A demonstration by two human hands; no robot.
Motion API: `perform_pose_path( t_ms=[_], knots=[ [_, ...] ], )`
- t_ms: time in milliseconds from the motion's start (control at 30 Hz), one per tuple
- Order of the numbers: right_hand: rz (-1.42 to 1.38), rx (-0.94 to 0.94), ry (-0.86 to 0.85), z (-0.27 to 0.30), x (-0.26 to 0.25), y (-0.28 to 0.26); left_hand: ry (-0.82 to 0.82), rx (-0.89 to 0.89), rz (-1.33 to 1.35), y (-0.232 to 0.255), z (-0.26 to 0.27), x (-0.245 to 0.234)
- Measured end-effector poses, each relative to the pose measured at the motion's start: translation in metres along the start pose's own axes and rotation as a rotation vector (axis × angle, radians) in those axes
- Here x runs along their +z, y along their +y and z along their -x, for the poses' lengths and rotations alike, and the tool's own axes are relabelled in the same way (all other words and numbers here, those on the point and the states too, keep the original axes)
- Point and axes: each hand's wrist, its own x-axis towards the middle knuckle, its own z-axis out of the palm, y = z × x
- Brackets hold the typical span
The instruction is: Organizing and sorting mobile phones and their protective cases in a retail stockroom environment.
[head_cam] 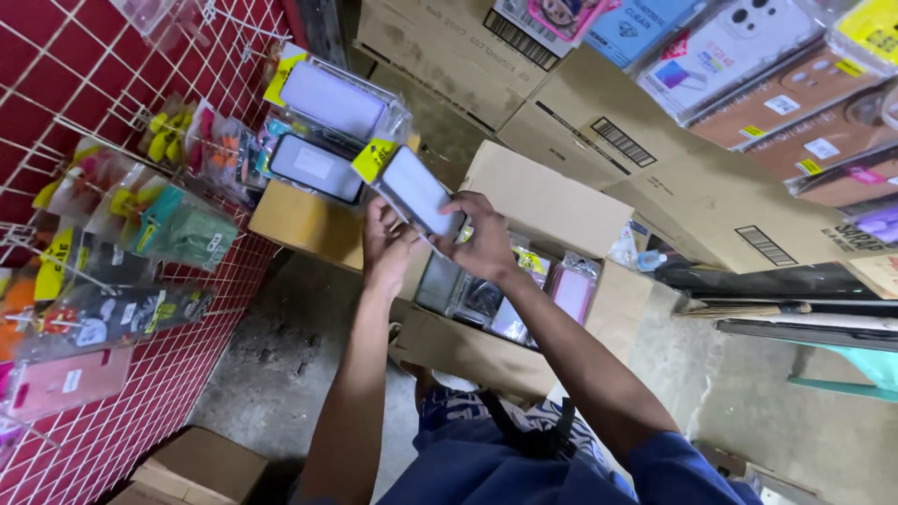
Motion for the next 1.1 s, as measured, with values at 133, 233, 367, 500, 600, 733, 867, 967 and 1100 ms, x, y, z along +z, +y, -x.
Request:
perform_pose_path(
  t_ms=[133, 233, 367, 500, 600, 733, 867, 967, 1100],
  knots=[
    [0.119, 0.048, -0.047, -0.012, 0.008, -0.036, 0.029, 0.009, 0.002, 0.014, -0.006, -0.017],
    [0.124, 0.050, -0.078, -0.024, 0.024, -0.043, 0.065, 0.056, -0.030, 0.012, -0.015, -0.039],
    [0.020, -0.054, -0.011, -0.035, 0.058, -0.026, 0.198, 0.045, -0.055, 0.032, -0.023, -0.070],
    [-0.276, 0.262, -0.051, -0.047, 0.098, 0.007, 0.303, 0.012, -0.063, 0.053, -0.045, -0.108],
    [-0.642, 0.384, -0.202, -0.057, 0.115, 0.020, 0.306, 0.005, -0.072, 0.066, -0.061, -0.126],
    [-0.505, 0.516, -0.160, -0.074, 0.118, -0.006, 0.288, 0.001, -0.136, 0.085, -0.080, -0.122],
    [-0.243, 0.402, -0.137, -0.084, 0.120, -0.015, 0.246, 0.030, -0.260, 0.095, -0.090, -0.116],
    [-0.157, 0.427, -0.214, -0.095, 0.111, -0.038, 0.231, 0.149, -0.304, 0.086, -0.098, -0.122],
    [-0.099, 0.206, -0.199, -0.101, 0.118, -0.033, 0.270, 0.400, -0.377, 0.062, -0.103, -0.138]
  ],
)
